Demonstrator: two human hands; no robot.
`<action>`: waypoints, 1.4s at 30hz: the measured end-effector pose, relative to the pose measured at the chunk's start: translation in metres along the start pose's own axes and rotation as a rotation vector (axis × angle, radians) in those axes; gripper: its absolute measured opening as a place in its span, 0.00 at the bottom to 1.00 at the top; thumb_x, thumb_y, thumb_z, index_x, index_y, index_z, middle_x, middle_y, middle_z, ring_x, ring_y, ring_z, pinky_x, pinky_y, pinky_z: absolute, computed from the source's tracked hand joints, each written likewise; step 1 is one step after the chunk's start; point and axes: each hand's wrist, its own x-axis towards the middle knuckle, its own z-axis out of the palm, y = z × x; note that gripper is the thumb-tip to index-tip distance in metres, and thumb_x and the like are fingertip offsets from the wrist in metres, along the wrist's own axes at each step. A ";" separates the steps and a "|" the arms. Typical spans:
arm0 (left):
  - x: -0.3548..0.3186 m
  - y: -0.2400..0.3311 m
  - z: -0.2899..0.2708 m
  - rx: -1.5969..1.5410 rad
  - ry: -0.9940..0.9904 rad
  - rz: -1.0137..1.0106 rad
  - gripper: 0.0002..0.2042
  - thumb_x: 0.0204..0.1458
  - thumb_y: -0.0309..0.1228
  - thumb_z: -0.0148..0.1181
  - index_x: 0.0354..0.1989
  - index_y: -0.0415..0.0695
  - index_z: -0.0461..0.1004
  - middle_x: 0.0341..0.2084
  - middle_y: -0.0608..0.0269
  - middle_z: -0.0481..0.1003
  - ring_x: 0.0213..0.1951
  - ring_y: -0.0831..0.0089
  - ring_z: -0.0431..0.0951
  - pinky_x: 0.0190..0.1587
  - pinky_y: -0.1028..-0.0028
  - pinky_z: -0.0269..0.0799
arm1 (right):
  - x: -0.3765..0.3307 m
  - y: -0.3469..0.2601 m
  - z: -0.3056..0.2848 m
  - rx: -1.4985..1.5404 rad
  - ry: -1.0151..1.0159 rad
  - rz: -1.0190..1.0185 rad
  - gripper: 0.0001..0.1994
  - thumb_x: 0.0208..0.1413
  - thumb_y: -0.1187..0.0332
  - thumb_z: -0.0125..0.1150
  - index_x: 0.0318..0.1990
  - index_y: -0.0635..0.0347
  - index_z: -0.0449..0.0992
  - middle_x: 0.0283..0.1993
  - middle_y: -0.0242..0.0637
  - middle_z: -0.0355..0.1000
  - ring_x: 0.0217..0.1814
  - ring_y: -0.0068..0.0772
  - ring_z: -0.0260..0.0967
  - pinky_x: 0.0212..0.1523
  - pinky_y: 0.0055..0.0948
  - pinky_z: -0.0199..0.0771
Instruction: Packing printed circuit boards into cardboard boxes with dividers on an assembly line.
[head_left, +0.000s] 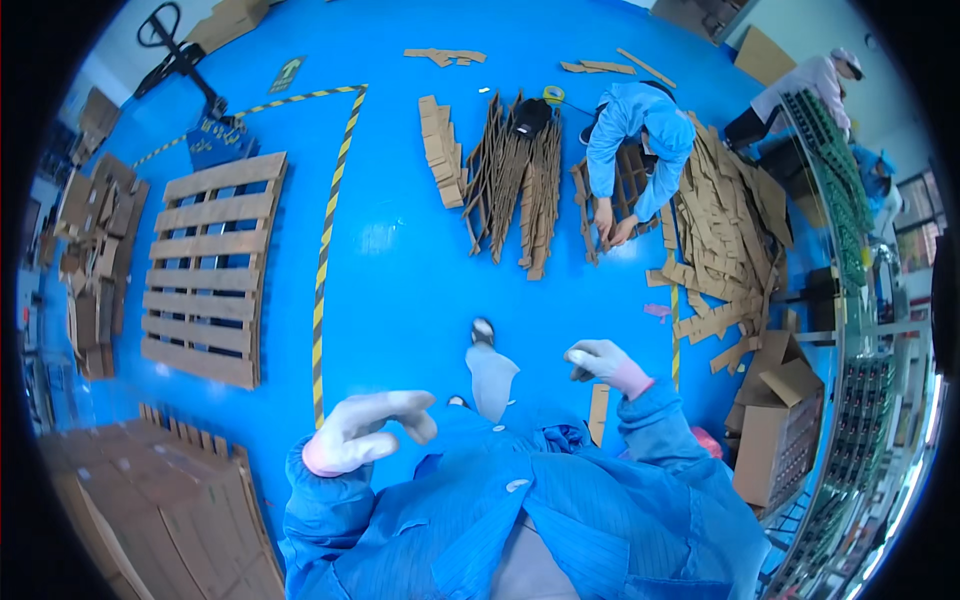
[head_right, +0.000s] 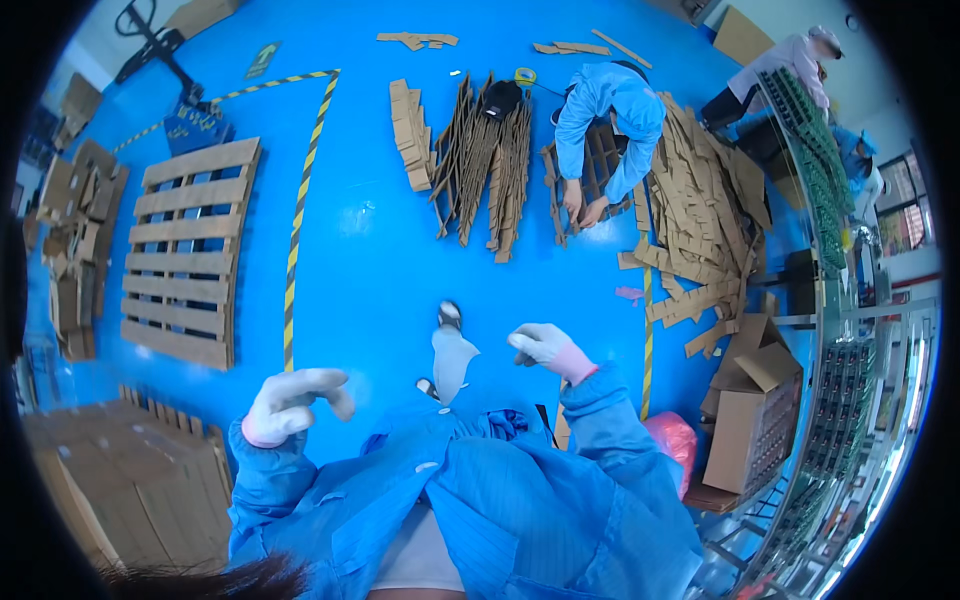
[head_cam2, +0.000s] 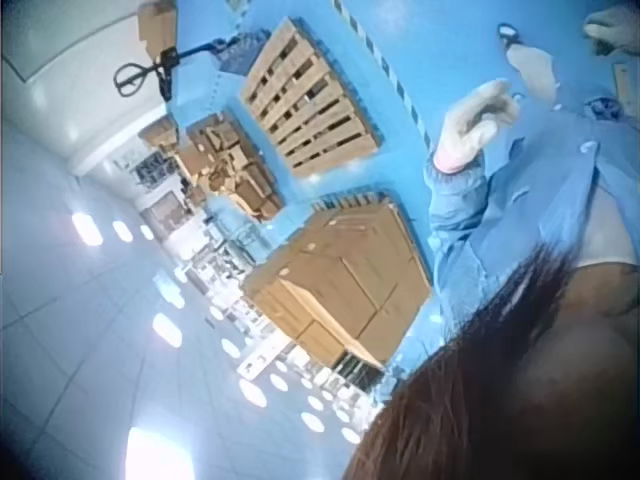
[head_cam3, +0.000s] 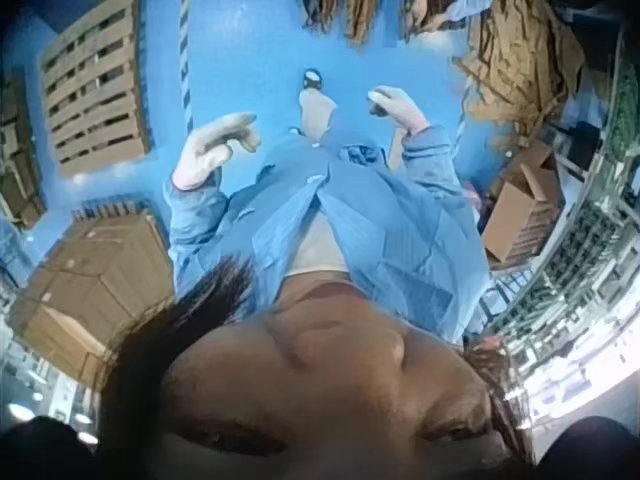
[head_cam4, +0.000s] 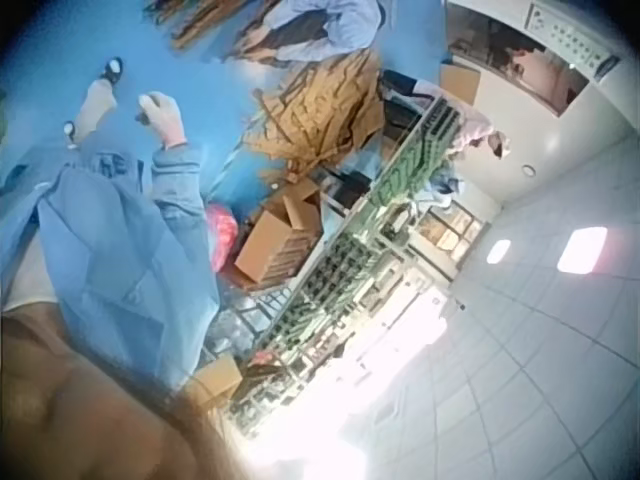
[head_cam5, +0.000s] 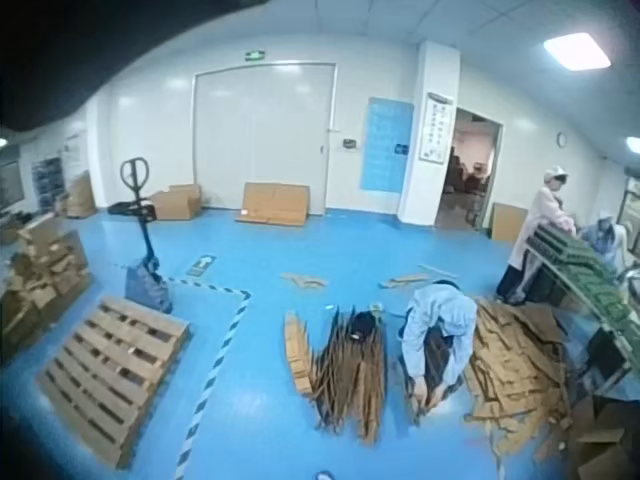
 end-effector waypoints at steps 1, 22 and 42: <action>0.018 -0.007 -0.018 0.001 -0.013 -0.017 0.22 0.54 0.38 0.51 0.51 0.34 0.64 0.37 0.51 0.73 0.33 0.65 0.73 0.37 0.72 0.70 | 0.031 0.011 -0.003 -0.042 0.000 0.016 0.16 0.53 0.58 0.51 0.37 0.64 0.72 0.26 0.39 0.71 0.27 0.27 0.68 0.30 0.23 0.68; 0.287 -0.212 -0.403 0.683 0.401 -0.804 0.15 0.48 0.33 0.54 0.43 0.39 0.72 0.31 0.57 0.76 0.32 0.68 0.75 0.37 0.75 0.69 | 0.581 -0.093 -0.105 -0.079 0.209 0.106 0.22 0.50 0.60 0.51 0.50 0.63 0.66 0.39 0.44 0.71 0.28 0.35 0.70 0.30 0.28 0.71; 0.469 -0.434 -0.814 0.330 0.335 -0.855 0.21 0.52 0.36 0.54 0.50 0.37 0.64 0.33 0.55 0.71 0.28 0.69 0.72 0.29 0.76 0.70 | 0.907 -0.156 -0.328 -0.368 0.932 0.371 0.25 0.49 0.59 0.45 0.55 0.56 0.58 0.41 0.50 0.71 0.42 0.56 0.68 0.42 0.47 0.67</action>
